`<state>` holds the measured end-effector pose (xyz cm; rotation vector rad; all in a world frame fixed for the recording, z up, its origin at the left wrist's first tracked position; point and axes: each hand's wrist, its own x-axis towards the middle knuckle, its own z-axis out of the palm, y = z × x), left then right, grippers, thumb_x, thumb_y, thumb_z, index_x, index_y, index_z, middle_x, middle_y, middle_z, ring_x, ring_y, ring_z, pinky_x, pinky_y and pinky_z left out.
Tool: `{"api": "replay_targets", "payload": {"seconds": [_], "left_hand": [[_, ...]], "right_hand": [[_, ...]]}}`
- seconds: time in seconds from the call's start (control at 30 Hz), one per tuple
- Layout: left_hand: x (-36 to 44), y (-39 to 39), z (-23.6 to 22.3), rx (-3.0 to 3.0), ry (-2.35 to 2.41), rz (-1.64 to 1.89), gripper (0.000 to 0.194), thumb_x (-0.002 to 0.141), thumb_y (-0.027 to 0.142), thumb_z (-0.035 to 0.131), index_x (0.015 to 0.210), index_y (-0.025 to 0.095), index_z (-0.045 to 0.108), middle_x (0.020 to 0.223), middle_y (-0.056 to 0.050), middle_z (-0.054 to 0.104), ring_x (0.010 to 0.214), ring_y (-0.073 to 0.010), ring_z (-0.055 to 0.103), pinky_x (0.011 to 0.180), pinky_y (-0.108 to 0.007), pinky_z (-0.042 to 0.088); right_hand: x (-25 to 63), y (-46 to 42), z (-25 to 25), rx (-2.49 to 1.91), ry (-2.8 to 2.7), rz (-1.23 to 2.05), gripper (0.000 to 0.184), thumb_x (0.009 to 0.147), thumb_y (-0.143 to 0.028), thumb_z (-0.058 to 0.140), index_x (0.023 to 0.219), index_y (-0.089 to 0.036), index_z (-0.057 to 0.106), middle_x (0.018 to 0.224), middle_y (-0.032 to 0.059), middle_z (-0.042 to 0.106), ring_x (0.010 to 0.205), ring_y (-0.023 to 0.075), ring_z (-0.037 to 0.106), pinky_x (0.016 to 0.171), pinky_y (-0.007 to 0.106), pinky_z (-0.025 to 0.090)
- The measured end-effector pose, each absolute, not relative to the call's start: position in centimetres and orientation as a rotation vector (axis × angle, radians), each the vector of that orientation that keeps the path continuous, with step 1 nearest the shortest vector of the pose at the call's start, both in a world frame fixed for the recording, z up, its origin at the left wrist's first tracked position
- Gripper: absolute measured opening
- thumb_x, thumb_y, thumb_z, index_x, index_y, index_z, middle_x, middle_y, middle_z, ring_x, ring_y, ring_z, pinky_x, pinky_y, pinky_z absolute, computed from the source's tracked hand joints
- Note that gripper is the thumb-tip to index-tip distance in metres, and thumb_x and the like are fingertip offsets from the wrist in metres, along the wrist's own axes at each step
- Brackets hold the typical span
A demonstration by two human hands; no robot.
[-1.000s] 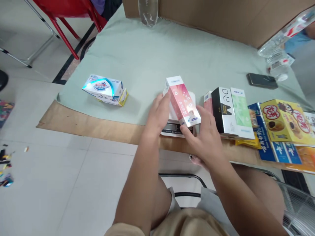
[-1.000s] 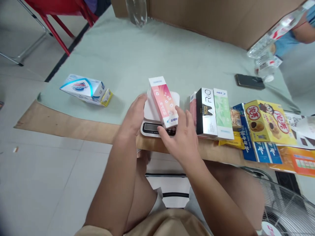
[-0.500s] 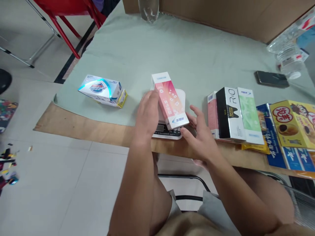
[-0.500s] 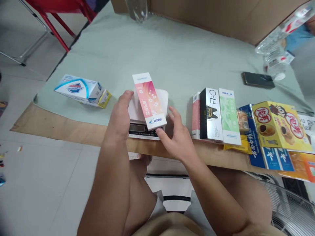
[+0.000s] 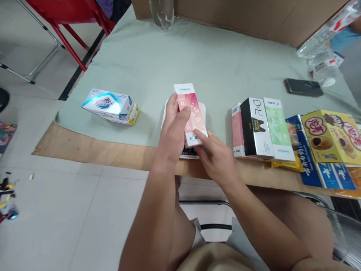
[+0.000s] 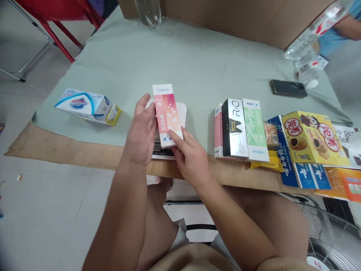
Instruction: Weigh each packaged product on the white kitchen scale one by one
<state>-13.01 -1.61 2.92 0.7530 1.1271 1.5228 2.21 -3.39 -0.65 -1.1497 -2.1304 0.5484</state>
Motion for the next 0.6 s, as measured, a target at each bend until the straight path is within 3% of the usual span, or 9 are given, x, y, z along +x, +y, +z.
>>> {"api": "replay_targets", "payload": {"seconds": [0.17, 0.33, 0.47, 0.53, 0.6], "left_hand": [[-10.4, -2.1, 2.9, 0.911, 1.053, 1.421, 0.050, 0.099, 0.048, 0.058, 0.146, 0.039, 0.046, 0.171, 0.003, 0.037, 0.167, -0.0291, 0.016, 0.134, -0.050, 0.026], [-7.2, -2.0, 3.3, 1.026, 1.008, 1.275, 0.060, 0.100, 0.052, 0.052, 0.155, 0.037, 0.035, 0.179, 0.005, 0.020, 0.169, -0.0258, 0.006, 0.138, -0.048, 0.011], [-5.5, -1.6, 3.6, 1.049, 1.069, 1.125, 0.068, 0.100, 0.056, 0.047, 0.161, 0.031, 0.027, 0.181, 0.002, 0.011, 0.169, -0.0227, -0.004, 0.138, -0.043, 0.005], [-5.0, -1.4, 3.5, 1.034, 1.081, 1.080, 0.070, 0.100, 0.060, 0.045, 0.161, 0.032, 0.025, 0.181, 0.003, 0.009, 0.169, -0.0210, -0.003, 0.138, -0.043, 0.005], [-4.6, -1.2, 3.0, 1.011, 1.098, 1.057, 0.072, 0.099, 0.063, 0.045, 0.162, 0.034, 0.024, 0.181, 0.004, 0.007, 0.169, -0.0205, -0.003, 0.137, -0.043, 0.004]], "right_hand": [[3.6, -5.2, -1.1, -1.184, -1.976, 0.353, 0.041, 0.102, -0.017, 0.054, 0.138, -0.029, 0.069, 0.134, 0.0084, 0.076, 0.119, 0.0224, 0.076, 0.092, 0.034, 0.066], [6.6, -6.8, -0.9, -1.373, -1.941, 0.272, 0.045, 0.099, -0.013, 0.052, 0.137, -0.031, 0.069, 0.125, 0.0076, 0.079, 0.123, 0.0247, 0.075, 0.090, 0.034, 0.067], [7.8, -7.0, -1.3, -1.490, -1.927, 0.296, 0.043, 0.099, -0.017, 0.051, 0.136, -0.028, 0.067, 0.108, 0.0076, 0.081, 0.107, 0.0251, 0.080, 0.083, 0.037, 0.067], [7.8, -7.1, -1.7, -1.508, -1.939, 0.349, 0.046, 0.098, -0.016, 0.050, 0.141, -0.026, 0.063, 0.115, 0.0113, 0.079, 0.103, 0.0260, 0.080, 0.080, 0.039, 0.067], [7.7, -7.4, -2.0, -1.487, -1.954, 0.366, 0.047, 0.097, -0.017, 0.053, 0.143, -0.023, 0.059, 0.137, 0.0187, 0.070, 0.108, 0.0280, 0.078, 0.079, 0.040, 0.067]]}}
